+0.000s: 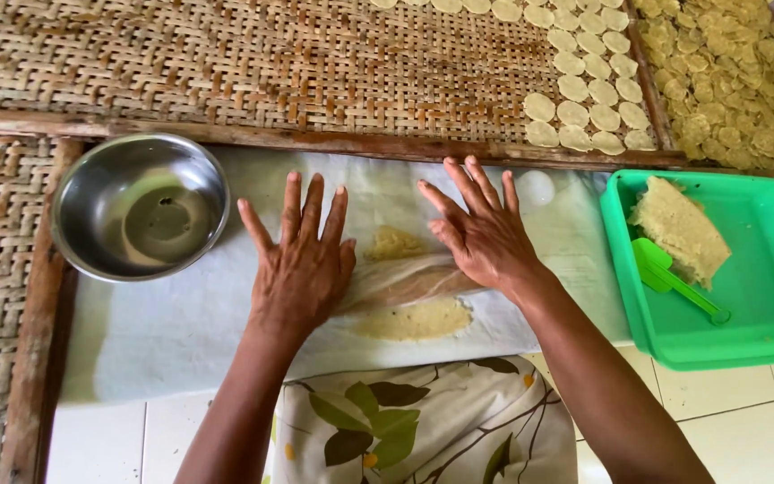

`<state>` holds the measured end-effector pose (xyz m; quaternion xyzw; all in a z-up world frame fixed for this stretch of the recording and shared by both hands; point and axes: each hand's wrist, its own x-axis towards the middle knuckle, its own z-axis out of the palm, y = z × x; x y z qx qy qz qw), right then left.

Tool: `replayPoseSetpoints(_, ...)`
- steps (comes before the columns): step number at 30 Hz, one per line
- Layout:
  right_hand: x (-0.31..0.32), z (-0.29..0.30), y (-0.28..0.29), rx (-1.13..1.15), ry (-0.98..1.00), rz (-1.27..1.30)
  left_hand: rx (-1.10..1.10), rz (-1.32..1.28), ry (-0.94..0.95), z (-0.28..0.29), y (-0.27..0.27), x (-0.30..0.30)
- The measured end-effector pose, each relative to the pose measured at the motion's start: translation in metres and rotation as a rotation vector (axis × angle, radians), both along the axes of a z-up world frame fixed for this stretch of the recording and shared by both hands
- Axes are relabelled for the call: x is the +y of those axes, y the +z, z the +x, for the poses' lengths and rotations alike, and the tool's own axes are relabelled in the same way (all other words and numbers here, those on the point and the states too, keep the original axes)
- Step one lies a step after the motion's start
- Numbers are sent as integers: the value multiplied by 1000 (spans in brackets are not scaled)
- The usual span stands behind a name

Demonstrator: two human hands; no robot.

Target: Rolling out dough and cutting small circular shapes using a plastic cap.

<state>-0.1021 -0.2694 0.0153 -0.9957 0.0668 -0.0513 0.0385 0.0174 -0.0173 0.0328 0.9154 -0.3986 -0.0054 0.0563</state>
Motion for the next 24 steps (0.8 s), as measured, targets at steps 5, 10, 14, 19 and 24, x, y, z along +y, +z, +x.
replayPoseSetpoints(5,6,-23,4,98,-25,64,117,120,-19,-21,6,4)
replayPoseSetpoints(10,11,-41,4,153,-35,49,155,132,-29,-36,9,8)
replayPoseSetpoints(14,22,-58,6,118,-58,21,141,119,-49,-48,7,13)
replayPoseSetpoints(19,38,-79,6,15,-76,-28,97,60,-85,-62,3,24)
replayPoseSetpoints(24,52,-102,4,-53,-78,-10,91,-56,-135,-84,0,41)
